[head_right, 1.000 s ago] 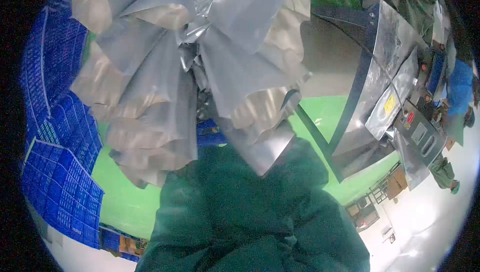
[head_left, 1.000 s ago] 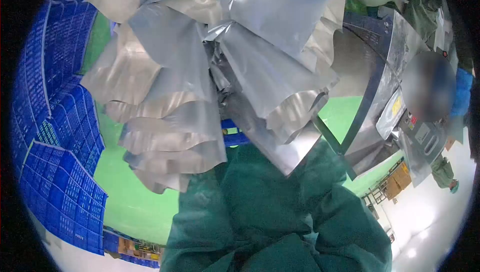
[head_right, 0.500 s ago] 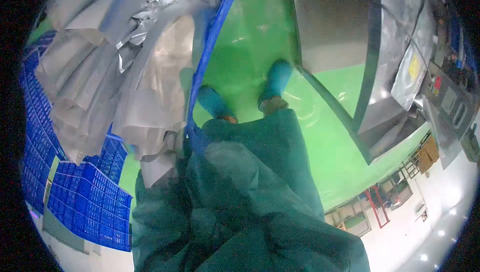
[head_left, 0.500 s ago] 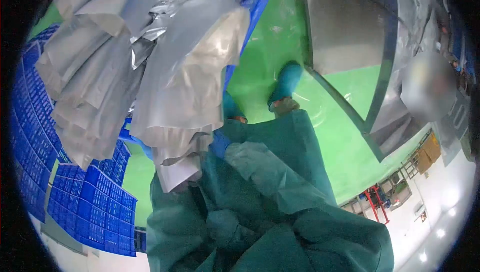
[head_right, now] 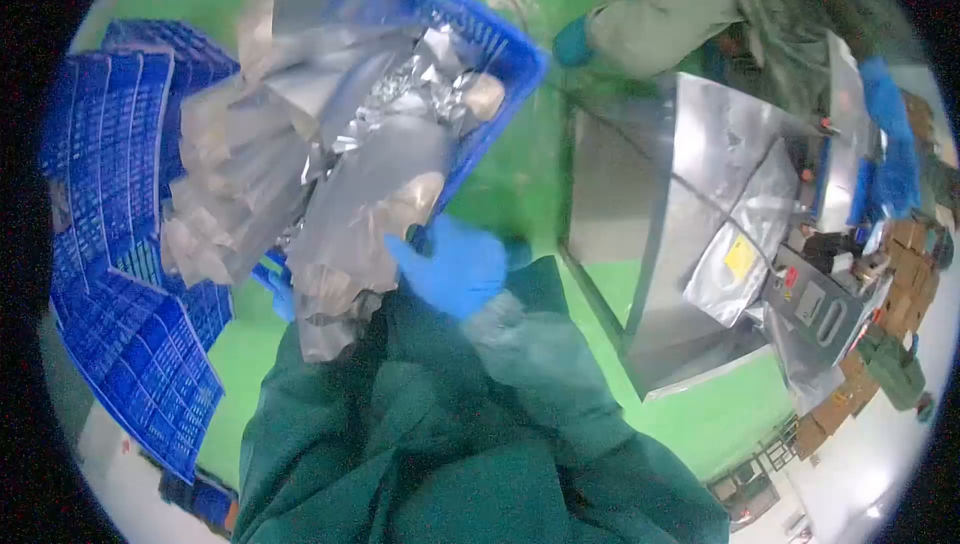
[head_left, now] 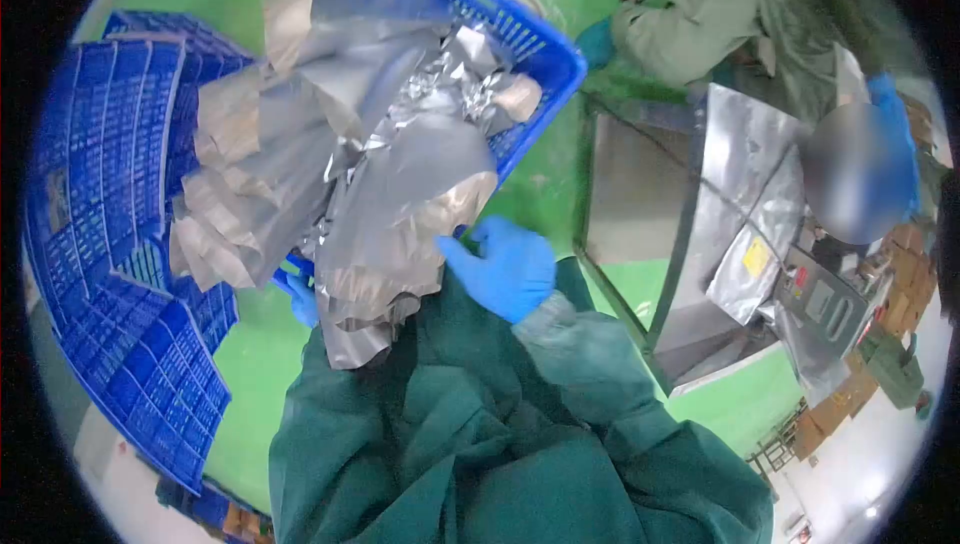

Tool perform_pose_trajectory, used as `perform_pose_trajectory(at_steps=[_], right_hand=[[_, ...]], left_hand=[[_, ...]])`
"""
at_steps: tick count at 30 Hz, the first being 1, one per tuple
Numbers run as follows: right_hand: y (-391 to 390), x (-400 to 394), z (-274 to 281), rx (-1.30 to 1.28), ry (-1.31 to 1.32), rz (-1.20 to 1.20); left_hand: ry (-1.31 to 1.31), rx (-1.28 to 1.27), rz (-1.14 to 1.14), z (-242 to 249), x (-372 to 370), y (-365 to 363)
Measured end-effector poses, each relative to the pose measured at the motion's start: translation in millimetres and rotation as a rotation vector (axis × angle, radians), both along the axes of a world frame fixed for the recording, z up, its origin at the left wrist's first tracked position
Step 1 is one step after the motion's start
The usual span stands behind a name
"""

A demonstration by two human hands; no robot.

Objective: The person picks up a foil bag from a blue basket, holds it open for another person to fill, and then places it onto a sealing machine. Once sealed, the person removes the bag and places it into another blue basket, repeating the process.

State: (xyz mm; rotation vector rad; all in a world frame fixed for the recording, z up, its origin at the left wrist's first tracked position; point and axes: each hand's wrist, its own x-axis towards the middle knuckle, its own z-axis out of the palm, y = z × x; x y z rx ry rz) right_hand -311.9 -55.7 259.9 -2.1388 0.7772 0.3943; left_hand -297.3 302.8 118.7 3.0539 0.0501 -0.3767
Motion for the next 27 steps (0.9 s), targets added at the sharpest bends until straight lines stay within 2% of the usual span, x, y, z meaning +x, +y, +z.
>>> perform_pose_trajectory(at_steps=[5, 7, 9, 12, 13, 14, 15, 17, 19, 21, 23, 24, 25, 27], right_hand=[[15, 13, -51, -0.218, 0.064, 0.108], [9, 13, -67, -0.174, -0.131, 0.137], [-5, 12, -73, -0.184, -0.210, 0.145], [-22, 16, -80, 0.069, -0.602, 0.123], [-28, 22, -67, 0.115, -0.747, 0.101], [-32, 31, -54, 0.272, -0.765, 0.092], [-40, 38, -33, 0.437, -0.775, 0.087], [-51, 31, 43, 0.747, -0.686, 0.005], [-71, 17, 115, 0.687, -0.797, 0.100], [-103, 10, 159, 0.057, -1.003, 0.409], [-139, -4, 200, 0.138, -0.963, 0.358], [-150, -16, 223, 0.197, -0.908, 0.260], [-162, -30, 238, 0.253, -0.860, 0.158], [-181, -53, 259, 0.190, -0.887, 0.165]], left_hand=[[-0.071, -0.053, 0.089, 7, -11, 7], [-0.127, -0.084, 0.101, 4, -6, 7], [-0.198, -0.109, 0.105, -3, -9, 5], [-0.291, -0.144, 0.119, -12, -15, 13], [-0.332, -0.155, 0.126, -15, -16, 16], [-0.366, -0.157, 0.138, -18, -19, 23], [-0.402, -0.157, 0.145, -21, -21, 28], [-0.446, -0.140, 0.158, -21, -17, 44], [-0.484, -0.117, 0.164, -13, -15, 51], [-0.521, -0.096, 0.182, -3, -8, 61], [-0.585, -0.053, 0.220, 9, 1, 64], [-0.651, -0.025, 0.233, 21, 6, 63], [-0.780, 0.017, 0.235, 39, 11, 58], [-1.210, 0.134, 0.158, 106, 16, 14]])
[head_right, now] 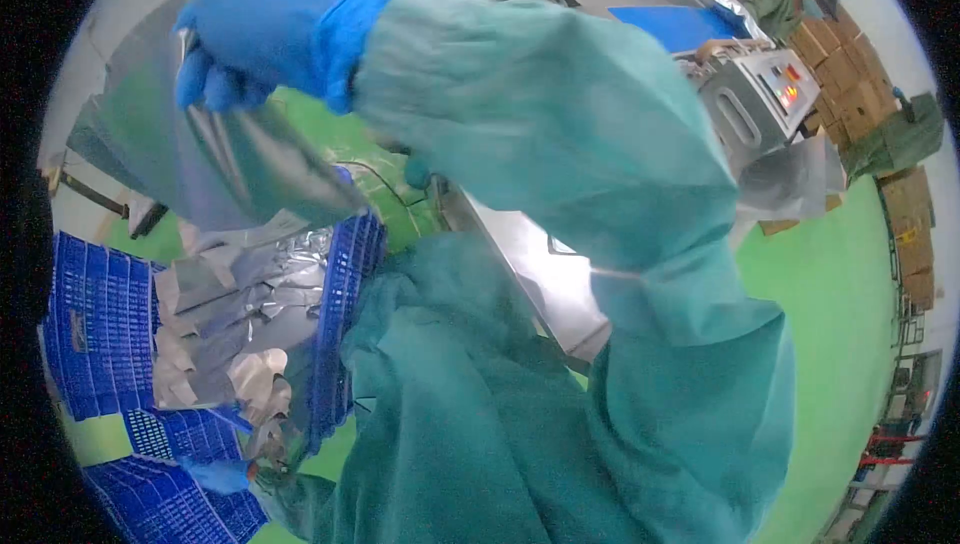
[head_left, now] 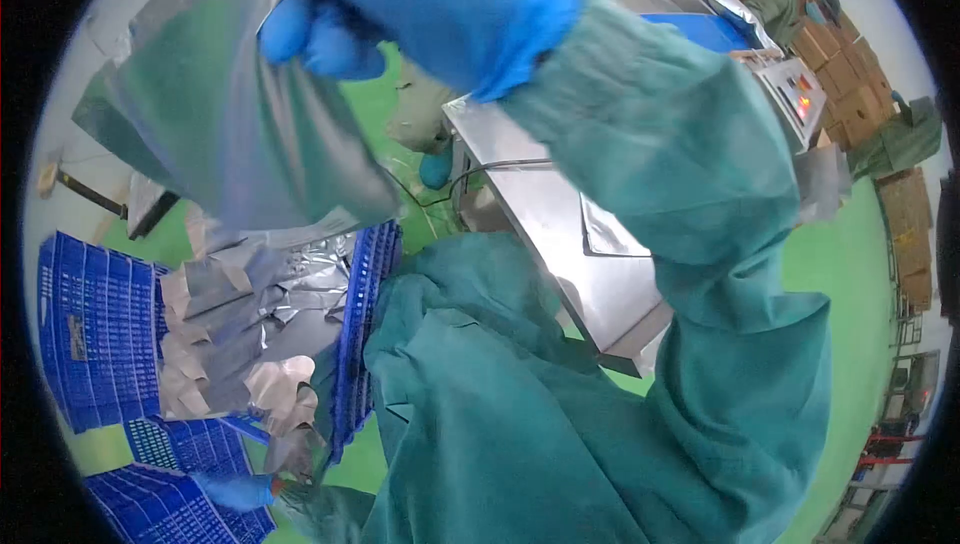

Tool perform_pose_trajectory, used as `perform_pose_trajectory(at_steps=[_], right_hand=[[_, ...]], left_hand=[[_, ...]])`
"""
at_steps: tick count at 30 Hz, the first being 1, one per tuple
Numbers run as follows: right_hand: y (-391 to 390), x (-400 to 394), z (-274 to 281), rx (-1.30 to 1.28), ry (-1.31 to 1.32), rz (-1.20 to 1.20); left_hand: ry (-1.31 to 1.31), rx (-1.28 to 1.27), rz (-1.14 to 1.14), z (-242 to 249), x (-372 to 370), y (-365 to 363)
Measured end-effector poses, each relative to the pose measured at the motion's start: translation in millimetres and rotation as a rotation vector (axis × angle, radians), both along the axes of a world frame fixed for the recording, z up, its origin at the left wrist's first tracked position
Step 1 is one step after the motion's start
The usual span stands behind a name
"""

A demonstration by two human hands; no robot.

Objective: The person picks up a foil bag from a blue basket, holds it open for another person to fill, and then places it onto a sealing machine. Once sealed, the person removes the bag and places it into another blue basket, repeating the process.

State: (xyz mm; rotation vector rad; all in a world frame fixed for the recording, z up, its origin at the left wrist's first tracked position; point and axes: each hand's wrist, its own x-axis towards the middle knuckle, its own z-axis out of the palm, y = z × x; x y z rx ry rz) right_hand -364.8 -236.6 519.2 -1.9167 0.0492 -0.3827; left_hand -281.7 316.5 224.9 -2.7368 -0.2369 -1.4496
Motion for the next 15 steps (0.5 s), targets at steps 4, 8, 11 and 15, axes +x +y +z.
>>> perform_pose_trajectory(at_steps=[4, 8, 11, 15], right_hand=[[-20, -42, 2, -0.135, -0.061, -0.008], [-55, -90, -24, -0.188, -0.177, -0.097], [-81, -131, -35, 0.036, -0.362, -0.357], [-112, -193, -68, 0.493, -0.349, -0.420]], left_hand=[[0.055, -0.473, -0.884, 115, -29, -213], [0.564, -1.379, -1.508, 97, -11, -422], [0.802, -1.080, -1.723, 103, -35, -500], [0.833, -1.569, -2.104, 101, -100, -543]])
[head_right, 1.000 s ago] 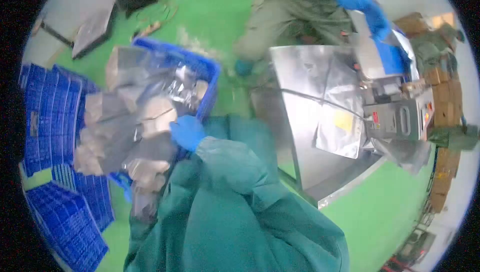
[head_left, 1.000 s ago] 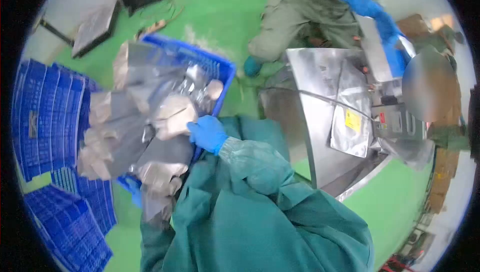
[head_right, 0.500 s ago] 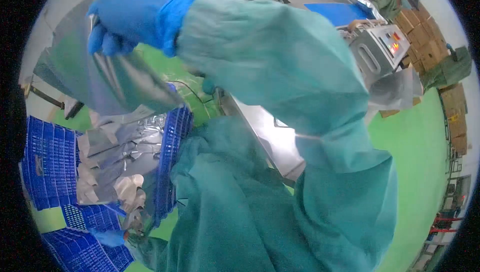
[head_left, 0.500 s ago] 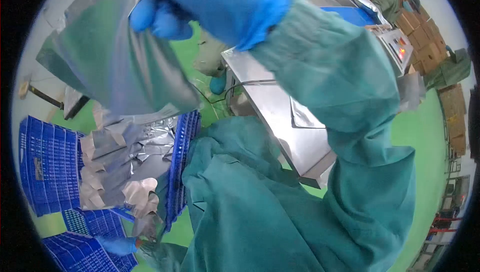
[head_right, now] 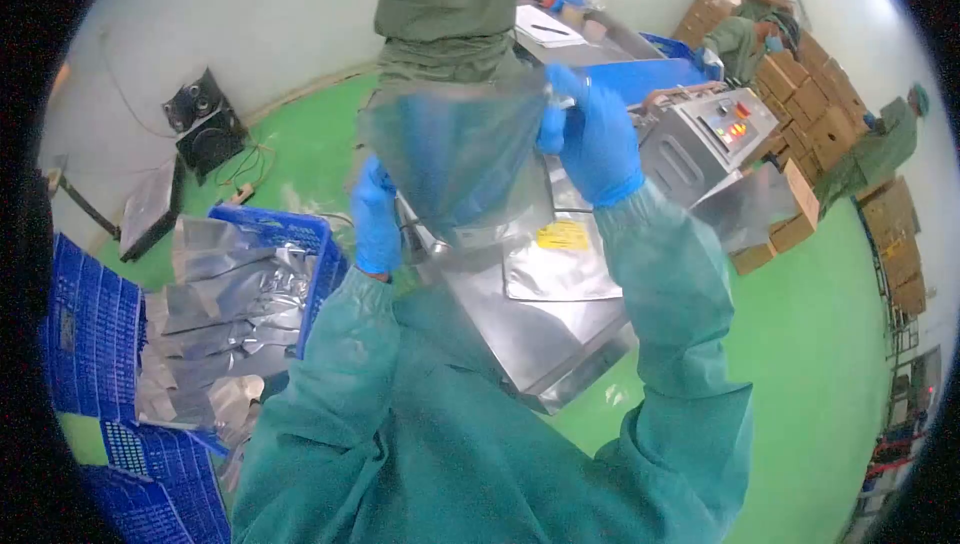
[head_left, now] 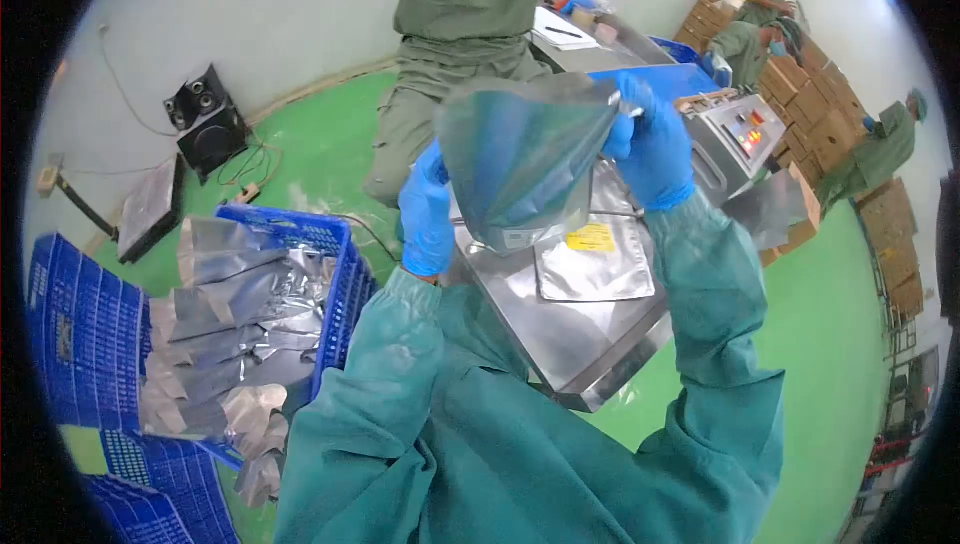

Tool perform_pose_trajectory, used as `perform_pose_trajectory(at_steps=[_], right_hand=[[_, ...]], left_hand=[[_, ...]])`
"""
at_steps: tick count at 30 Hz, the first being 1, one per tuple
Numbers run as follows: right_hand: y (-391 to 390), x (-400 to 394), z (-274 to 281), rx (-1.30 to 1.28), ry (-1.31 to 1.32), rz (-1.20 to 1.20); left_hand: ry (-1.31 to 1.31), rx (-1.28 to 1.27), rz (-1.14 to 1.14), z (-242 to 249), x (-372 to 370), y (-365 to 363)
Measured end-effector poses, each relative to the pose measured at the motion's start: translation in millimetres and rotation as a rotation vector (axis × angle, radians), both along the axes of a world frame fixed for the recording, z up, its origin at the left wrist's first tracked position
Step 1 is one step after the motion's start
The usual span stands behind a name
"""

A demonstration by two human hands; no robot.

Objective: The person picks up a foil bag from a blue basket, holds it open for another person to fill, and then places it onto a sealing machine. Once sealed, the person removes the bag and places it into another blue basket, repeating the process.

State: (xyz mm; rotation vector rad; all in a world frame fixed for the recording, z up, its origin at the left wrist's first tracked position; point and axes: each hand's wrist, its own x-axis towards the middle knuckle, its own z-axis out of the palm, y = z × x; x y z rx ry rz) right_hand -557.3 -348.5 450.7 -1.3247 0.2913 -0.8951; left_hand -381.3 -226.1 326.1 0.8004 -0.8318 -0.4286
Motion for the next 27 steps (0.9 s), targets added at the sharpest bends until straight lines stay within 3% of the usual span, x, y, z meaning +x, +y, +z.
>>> perform_pose_trajectory(at_steps=[1, 2, 4, 5, 7, 8, 9, 11, 12, 14, 16, 17, 18, 19, 21, 24, 27], right_hand=[[-7, -11, -13, 0.109, 0.032, -0.085], [-13, -22, -30, 0.108, 0.037, -0.099], [-21, -40, -57, -0.101, 0.359, -0.202], [-17, -46, -56, -0.106, 0.364, -0.206], [-11, -54, -51, -0.222, 0.184, -0.253], [-30, -61, -68, -0.081, 0.021, -0.211], [-36, -60, -79, -0.083, 0.023, -0.210], [-37, -51, -90, -0.482, 0.166, -0.611], [-9, -42, -76, -0.534, 0.257, -0.649], [-55, -72, -136, -0.785, 0.606, -0.521], [-46, -61, -143, -0.420, 0.314, -0.436], [-60, -68, -156, -0.775, 0.406, -0.623], [-50, -59, -145, -0.696, 0.400, -0.700], [-45, -55, -138, -0.421, 0.354, -0.762], [-35, -55, -132, -0.440, 0.349, -0.754], [-26, -46, -129, -0.412, 0.405, -0.668], [-27, -40, -132, -0.441, 0.462, -0.738]], left_hand=[[0.004, -0.003, -0.015, -5, -7, -4], [-0.148, 0.151, -0.012, -11, -14, -4], [-0.384, 0.375, 0.123, -23, -33, -8], [-0.379, 0.370, 0.120, -23, -39, -12], [-0.320, 0.301, 0.113, -20, -47, -20], [-0.317, 0.300, 0.110, -18, -51, -23], [-0.231, 0.301, 0.083, -14, -54, -26], [-0.134, 0.295, 0.080, -13, -59, -32], [-0.187, 0.370, 0.072, -16, -59, -36], [-0.187, 0.464, 0.096, -11, -57, -38], [-0.163, 0.402, 0.229, -7, -56, -47], [-0.192, 0.321, 0.333, -11, -52, -54], [-0.187, 0.309, 0.349, -9, -40, -56], [-0.184, 0.293, 0.362, -5, -25, -58], [-0.041, 0.200, 0.314, 4, -1, -60], [-0.090, 0.233, 0.422, -4, 24, -74], [-0.159, 0.301, 0.507, -16, 30, -77]])
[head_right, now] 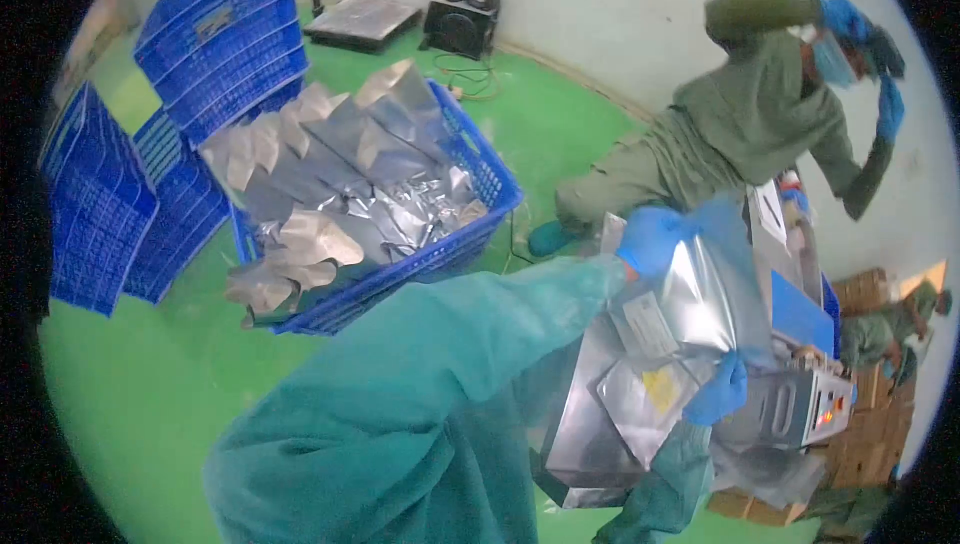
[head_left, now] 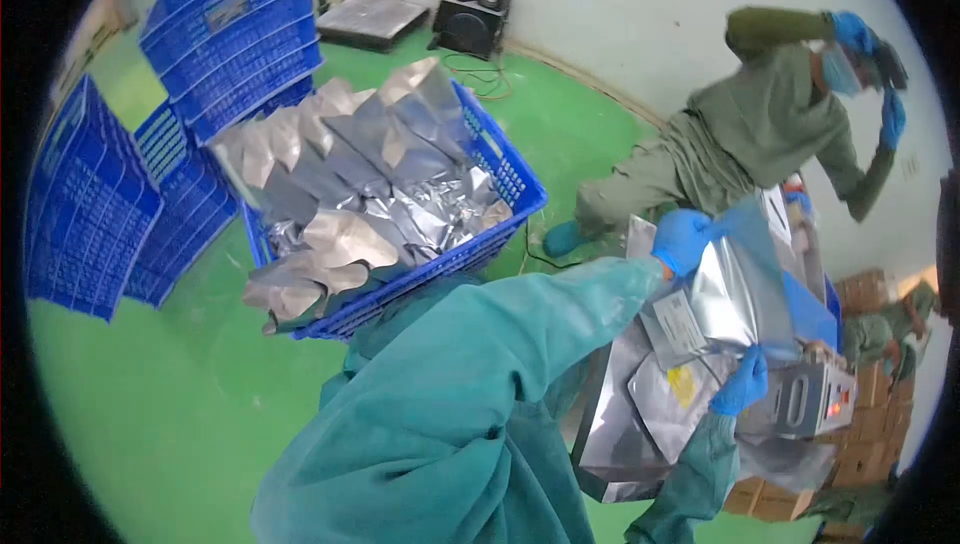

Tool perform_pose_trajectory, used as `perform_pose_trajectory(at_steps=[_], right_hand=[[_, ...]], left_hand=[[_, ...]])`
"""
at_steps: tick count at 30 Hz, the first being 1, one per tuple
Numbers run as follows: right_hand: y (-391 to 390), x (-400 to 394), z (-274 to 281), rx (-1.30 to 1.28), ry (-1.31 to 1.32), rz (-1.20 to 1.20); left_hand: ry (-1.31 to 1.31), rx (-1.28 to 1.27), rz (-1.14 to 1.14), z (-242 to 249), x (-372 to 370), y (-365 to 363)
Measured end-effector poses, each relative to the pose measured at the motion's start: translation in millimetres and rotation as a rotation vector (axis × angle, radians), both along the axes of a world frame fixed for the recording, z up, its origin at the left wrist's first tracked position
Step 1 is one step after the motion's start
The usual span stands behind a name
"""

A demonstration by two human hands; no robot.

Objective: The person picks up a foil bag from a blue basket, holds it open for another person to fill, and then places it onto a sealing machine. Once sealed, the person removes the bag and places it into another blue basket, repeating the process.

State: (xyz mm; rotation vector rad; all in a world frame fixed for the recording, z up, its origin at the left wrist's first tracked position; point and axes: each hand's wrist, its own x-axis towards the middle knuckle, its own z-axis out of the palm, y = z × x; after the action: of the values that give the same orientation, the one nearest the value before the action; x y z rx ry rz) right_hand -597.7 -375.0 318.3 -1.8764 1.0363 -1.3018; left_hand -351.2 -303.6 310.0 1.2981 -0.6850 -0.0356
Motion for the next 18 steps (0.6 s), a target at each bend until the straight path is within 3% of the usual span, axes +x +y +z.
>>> perform_pose_trajectory(at_steps=[2, 5, 8, 10, 11, 14, 15, 18], right_hand=[[-24, -9, -16, -0.078, 0.068, 0.059], [-17, -7, -14, -0.005, 0.017, 0.070], [-9, -7, -9, -0.053, 0.054, 0.066], [-1, -5, -3, -0.049, 0.106, 0.048], [1, -5, -2, -0.019, 0.127, 0.018], [-10, -10, -8, -0.026, 0.153, -0.027], [-10, -10, -8, -0.033, 0.168, -0.026], [0, -7, -2, 0.018, 0.108, -0.073]], left_hand=[[0.090, 0.059, -0.162, -10, 3, 6], [0.021, 0.080, -0.281, -14, 12, 30], [-0.123, 0.188, -0.146, -5, 9, 113], [-0.207, 0.400, -0.074, -12, -2, 190], [-0.102, 0.568, -0.085, -15, -10, 230], [0.069, 1.140, 0.236, -21, -31, 335], [-0.022, 1.199, 0.513, -63, -32, 356], [0.173, 1.404, 0.657, -70, -22, 406]])
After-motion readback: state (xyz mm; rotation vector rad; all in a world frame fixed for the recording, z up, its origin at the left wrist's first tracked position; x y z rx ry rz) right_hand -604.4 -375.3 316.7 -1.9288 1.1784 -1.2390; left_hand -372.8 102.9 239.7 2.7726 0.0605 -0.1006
